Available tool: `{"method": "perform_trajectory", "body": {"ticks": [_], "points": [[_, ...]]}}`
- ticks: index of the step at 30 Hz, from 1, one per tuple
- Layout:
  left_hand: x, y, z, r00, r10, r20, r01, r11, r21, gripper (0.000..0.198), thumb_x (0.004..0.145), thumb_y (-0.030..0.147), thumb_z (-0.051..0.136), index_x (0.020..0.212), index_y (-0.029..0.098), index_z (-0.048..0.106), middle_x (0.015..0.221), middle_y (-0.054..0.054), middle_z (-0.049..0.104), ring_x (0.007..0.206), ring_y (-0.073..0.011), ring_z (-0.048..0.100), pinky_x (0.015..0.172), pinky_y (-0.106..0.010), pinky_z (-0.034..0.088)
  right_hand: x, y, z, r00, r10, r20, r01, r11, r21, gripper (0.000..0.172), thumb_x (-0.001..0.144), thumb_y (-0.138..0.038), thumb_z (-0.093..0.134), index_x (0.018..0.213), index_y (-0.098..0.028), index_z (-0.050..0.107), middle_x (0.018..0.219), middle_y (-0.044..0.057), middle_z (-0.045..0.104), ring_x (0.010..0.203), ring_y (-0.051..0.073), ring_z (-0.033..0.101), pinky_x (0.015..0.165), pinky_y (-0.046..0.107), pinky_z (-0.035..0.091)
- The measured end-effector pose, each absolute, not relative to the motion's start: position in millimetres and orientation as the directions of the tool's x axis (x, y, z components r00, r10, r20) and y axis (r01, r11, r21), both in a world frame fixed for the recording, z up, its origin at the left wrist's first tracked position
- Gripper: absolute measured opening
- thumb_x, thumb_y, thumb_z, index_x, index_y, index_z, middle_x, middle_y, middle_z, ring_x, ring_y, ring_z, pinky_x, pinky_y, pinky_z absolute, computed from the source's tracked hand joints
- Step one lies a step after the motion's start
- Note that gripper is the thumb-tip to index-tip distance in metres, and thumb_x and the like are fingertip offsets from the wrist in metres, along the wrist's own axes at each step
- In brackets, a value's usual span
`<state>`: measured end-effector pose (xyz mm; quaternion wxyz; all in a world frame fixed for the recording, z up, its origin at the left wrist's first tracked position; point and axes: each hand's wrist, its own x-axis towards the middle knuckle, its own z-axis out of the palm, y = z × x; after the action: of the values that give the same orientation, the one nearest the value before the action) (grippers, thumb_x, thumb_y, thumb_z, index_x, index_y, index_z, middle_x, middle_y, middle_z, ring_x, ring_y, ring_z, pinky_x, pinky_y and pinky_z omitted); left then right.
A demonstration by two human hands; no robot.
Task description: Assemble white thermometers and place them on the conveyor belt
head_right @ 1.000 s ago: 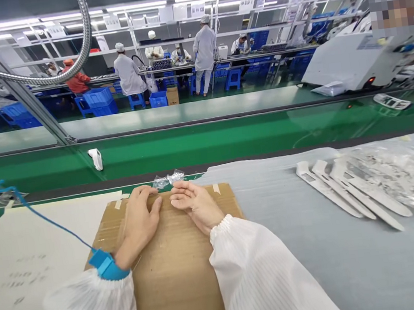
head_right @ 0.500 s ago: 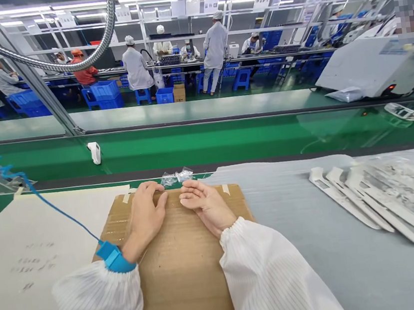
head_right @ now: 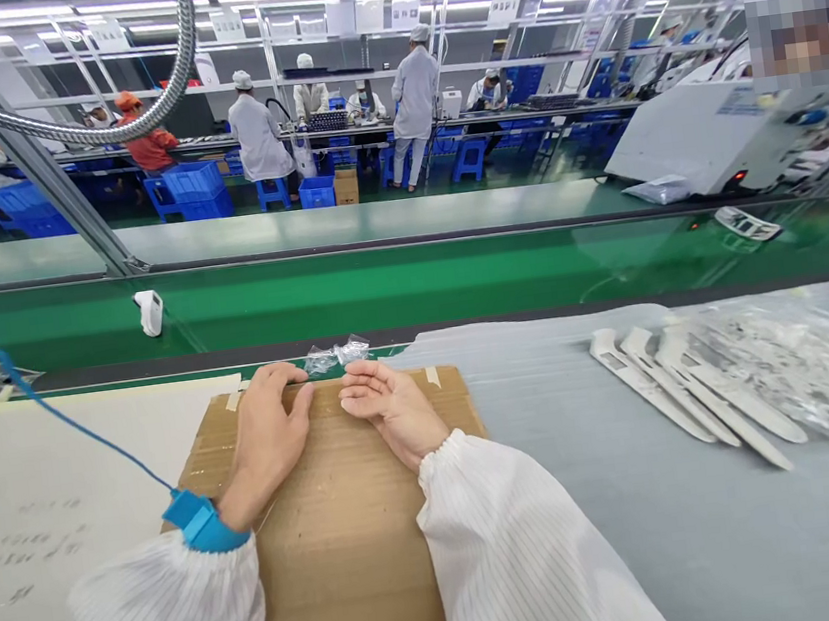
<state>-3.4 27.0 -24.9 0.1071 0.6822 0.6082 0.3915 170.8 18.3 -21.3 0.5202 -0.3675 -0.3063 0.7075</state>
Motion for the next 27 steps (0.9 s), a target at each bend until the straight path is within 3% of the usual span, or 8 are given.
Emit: {"method": "perform_trajectory", "body": {"ticks": [27], "points": [[-3.4, 27.2, -27.1, -0.047, 0.908, 0.417, 0.737, -0.250, 0.627, 0.011, 0.086, 0.013, 0.055, 0.094, 0.016, 0.062, 0.106, -0.010, 0.063, 0.107, -0.0270, 0.058, 0.097, -0.047, 0.048, 171.4, 22.6, -32.7, -0.154, 0.969, -0.193, -0.494, -0.245, -0.834, 0.051, 0.048, -0.013, 0.092, 0.094, -0.022, 0.072, 0.096, 0.000, 0.067, 0.087, 0.012, 0.063, 0.094, 0.029, 0.049]]}}
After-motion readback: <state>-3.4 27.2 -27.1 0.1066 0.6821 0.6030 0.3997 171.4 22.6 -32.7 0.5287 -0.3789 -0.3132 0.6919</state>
